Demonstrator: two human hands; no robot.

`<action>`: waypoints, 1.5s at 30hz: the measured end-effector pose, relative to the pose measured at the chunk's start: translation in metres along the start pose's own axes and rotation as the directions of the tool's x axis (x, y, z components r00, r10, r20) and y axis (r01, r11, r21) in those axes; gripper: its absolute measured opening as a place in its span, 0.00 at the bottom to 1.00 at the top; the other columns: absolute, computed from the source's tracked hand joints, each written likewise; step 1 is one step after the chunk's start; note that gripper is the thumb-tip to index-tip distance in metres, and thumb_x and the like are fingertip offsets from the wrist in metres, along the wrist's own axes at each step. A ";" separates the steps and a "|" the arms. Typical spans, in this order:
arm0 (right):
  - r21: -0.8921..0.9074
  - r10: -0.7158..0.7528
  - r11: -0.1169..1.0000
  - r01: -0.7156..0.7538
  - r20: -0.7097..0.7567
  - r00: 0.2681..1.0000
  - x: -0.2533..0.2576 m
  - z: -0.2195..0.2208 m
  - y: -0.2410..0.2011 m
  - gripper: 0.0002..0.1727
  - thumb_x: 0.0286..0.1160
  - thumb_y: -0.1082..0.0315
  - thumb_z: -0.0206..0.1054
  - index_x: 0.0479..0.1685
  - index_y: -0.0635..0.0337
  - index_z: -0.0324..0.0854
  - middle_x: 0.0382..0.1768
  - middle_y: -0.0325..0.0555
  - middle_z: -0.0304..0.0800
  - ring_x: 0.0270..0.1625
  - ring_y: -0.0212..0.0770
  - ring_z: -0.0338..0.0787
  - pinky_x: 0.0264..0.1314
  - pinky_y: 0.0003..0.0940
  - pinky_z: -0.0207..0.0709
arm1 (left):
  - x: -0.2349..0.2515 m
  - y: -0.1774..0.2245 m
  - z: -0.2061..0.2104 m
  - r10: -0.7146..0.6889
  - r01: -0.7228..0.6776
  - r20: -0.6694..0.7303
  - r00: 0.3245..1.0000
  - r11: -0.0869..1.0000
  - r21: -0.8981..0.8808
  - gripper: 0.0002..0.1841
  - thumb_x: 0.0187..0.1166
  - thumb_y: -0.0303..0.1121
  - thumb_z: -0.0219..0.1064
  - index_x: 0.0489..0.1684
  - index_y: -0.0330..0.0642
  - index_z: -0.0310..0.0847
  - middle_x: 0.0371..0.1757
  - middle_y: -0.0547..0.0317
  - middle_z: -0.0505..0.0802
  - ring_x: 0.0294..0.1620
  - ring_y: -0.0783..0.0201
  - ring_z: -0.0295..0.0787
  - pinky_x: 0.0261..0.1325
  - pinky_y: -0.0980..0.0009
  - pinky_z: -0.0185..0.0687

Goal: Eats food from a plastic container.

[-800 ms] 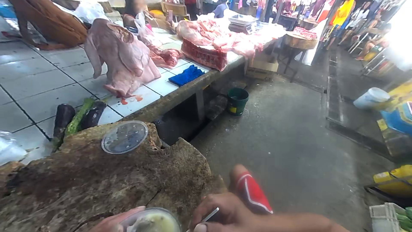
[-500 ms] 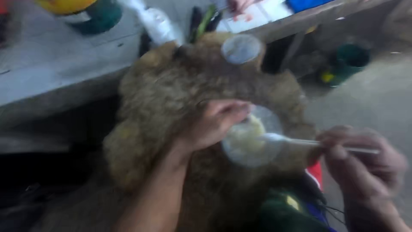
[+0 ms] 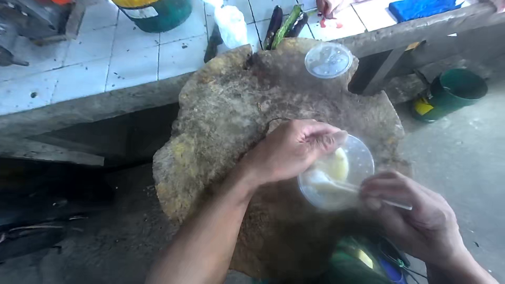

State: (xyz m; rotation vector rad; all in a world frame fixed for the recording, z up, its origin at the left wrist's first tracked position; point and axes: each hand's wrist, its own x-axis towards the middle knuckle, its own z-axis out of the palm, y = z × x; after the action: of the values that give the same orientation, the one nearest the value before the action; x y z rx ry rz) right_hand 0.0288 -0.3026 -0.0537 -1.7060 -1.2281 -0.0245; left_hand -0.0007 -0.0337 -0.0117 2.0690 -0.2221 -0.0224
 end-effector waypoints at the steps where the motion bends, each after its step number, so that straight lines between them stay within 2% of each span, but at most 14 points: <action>1: 0.012 0.016 1.000 -0.016 -0.001 1.000 -0.002 -0.004 -0.002 0.13 0.91 0.56 0.57 0.55 0.52 0.82 0.46 0.36 0.88 0.46 0.22 0.86 0.48 0.18 0.82 | 0.000 0.000 0.000 -0.009 0.009 -0.008 1.000 1.000 0.003 0.17 0.90 0.44 0.59 0.61 0.49 0.92 0.55 0.68 0.95 0.56 0.76 0.91 0.62 0.73 0.88; 4: 0.116 0.080 0.991 -0.066 -0.115 0.990 -0.005 -0.012 -0.001 0.11 0.91 0.56 0.59 0.58 0.45 0.84 0.46 0.30 0.90 0.37 0.22 0.87 0.38 0.19 0.83 | 0.001 -0.001 -0.003 -0.036 0.036 -0.026 0.999 0.999 0.021 0.17 0.90 0.46 0.59 0.60 0.52 0.92 0.55 0.70 0.95 0.56 0.77 0.91 0.61 0.73 0.88; 7: 0.158 0.112 0.984 -0.087 -0.153 0.982 -0.001 -0.011 0.007 0.10 0.90 0.58 0.61 0.59 0.45 0.84 0.47 0.31 0.91 0.35 0.23 0.88 0.37 0.19 0.85 | 0.001 -0.001 -0.002 -0.026 0.026 -0.021 0.999 0.999 0.031 0.18 0.90 0.48 0.58 0.60 0.52 0.92 0.55 0.71 0.95 0.55 0.77 0.91 0.60 0.72 0.89; 11: 0.130 0.096 0.988 -0.087 -0.062 0.994 -0.006 -0.012 0.007 0.11 0.90 0.58 0.60 0.55 0.50 0.84 0.43 0.33 0.91 0.38 0.22 0.88 0.41 0.20 0.85 | 0.000 0.000 0.000 -0.026 0.028 -0.040 0.999 0.999 0.043 0.18 0.90 0.48 0.58 0.59 0.53 0.93 0.53 0.71 0.95 0.54 0.78 0.90 0.59 0.73 0.88; 15: 0.147 0.107 0.986 -0.081 -0.183 0.977 -0.010 -0.022 0.008 0.10 0.91 0.57 0.59 0.58 0.43 0.84 0.43 0.28 0.90 0.34 0.23 0.86 0.36 0.20 0.83 | -0.001 0.003 0.000 -0.062 0.063 -0.035 0.997 0.997 0.052 0.18 0.90 0.49 0.58 0.60 0.54 0.92 0.51 0.72 0.95 0.52 0.79 0.91 0.58 0.73 0.88; 18: 0.089 0.113 0.991 -0.098 -0.182 0.977 -0.013 -0.021 0.014 0.10 0.91 0.58 0.60 0.59 0.45 0.83 0.43 0.31 0.90 0.34 0.23 0.87 0.38 0.20 0.84 | -0.002 0.006 0.001 -0.072 0.076 -0.044 0.996 0.994 0.079 0.18 0.90 0.49 0.58 0.59 0.55 0.93 0.50 0.73 0.96 0.50 0.79 0.91 0.55 0.74 0.88; 21: 0.175 0.166 0.975 -0.134 -0.178 0.970 -0.014 -0.010 0.011 0.10 0.92 0.58 0.58 0.58 0.46 0.81 0.38 0.30 0.89 0.31 0.23 0.86 0.34 0.19 0.83 | -0.002 0.010 0.002 -0.142 0.148 -0.072 0.987 0.985 0.085 0.18 0.90 0.49 0.57 0.56 0.55 0.93 0.42 0.72 0.95 0.43 0.79 0.90 0.48 0.73 0.87; 24: 0.330 0.270 0.924 -0.192 -0.211 0.940 -0.013 0.002 0.005 0.08 0.92 0.60 0.58 0.54 0.44 0.82 0.33 0.26 0.90 0.26 0.21 0.85 0.27 0.17 0.82 | -0.002 0.010 0.003 -0.179 0.187 -0.089 0.980 0.979 0.084 0.18 0.91 0.50 0.56 0.50 0.56 0.93 0.36 0.73 0.93 0.38 0.79 0.88 0.41 0.72 0.85; 31: 0.515 0.431 0.800 -0.307 -0.140 0.891 -0.011 0.009 -0.004 0.09 0.89 0.66 0.56 0.48 0.48 0.84 0.25 0.29 0.87 0.19 0.22 0.82 0.18 0.18 0.79 | -0.003 0.016 0.008 -0.242 0.249 -0.070 0.968 0.962 0.110 0.20 0.92 0.52 0.53 0.46 0.57 0.93 0.31 0.73 0.90 0.32 0.77 0.86 0.34 0.71 0.82; 34: 0.609 0.524 0.700 -0.372 -0.085 0.848 -0.008 0.005 -0.007 0.11 0.90 0.66 0.55 0.47 0.48 0.85 0.24 0.32 0.88 0.16 0.23 0.82 0.16 0.17 0.78 | -0.003 0.015 0.008 -0.264 0.264 -0.014 0.964 0.963 0.058 0.20 0.92 0.51 0.53 0.49 0.56 0.93 0.32 0.72 0.91 0.34 0.77 0.87 0.36 0.72 0.83; 37: 0.693 0.566 0.605 -0.392 -0.027 0.824 -0.006 0.002 -0.007 0.13 0.92 0.65 0.52 0.47 0.48 0.85 0.21 0.34 0.88 0.14 0.23 0.81 0.13 0.17 0.75 | -0.002 0.010 0.006 -0.242 0.242 0.045 0.969 0.970 0.012 0.21 0.91 0.52 0.53 0.48 0.56 0.93 0.33 0.72 0.92 0.35 0.76 0.88 0.36 0.71 0.84; 39: 0.738 0.573 0.547 -0.395 0.013 0.819 -0.005 0.000 -0.007 0.14 0.92 0.65 0.51 0.47 0.49 0.85 0.20 0.34 0.87 0.13 0.22 0.79 0.12 0.16 0.74 | -0.002 0.008 0.005 -0.217 0.219 0.107 0.970 0.976 -0.007 0.22 0.92 0.53 0.52 0.51 0.56 0.94 0.37 0.72 0.94 0.40 0.76 0.91 0.41 0.70 0.89; 42: 0.773 0.565 0.490 -0.403 0.071 0.822 -0.003 -0.007 -0.008 0.13 0.93 0.64 0.50 0.46 0.49 0.83 0.18 0.32 0.84 0.12 0.20 0.76 0.10 0.14 0.70 | -0.003 0.008 0.005 -0.150 0.167 0.186 0.971 0.983 -0.076 0.20 0.92 0.49 0.53 0.51 0.52 0.93 0.40 0.70 0.96 0.44 0.75 0.93 0.47 0.70 0.92; 45: 0.813 0.537 0.442 -0.379 0.099 0.838 0.001 -0.017 -0.010 0.12 0.92 0.62 0.54 0.44 0.51 0.84 0.16 0.32 0.83 0.11 0.20 0.78 0.09 0.15 0.71 | -0.004 0.010 0.006 -0.065 0.099 0.258 0.964 0.988 -0.120 0.19 0.92 0.46 0.54 0.53 0.50 0.93 0.40 0.71 0.95 0.42 0.77 0.92 0.45 0.74 0.92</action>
State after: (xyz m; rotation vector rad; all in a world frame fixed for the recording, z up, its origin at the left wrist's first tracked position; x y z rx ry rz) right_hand 0.0305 -0.3140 -0.0375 -1.0924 -0.4290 0.6355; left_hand -0.0072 -0.0433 -0.0064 1.9387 -0.2835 -0.3454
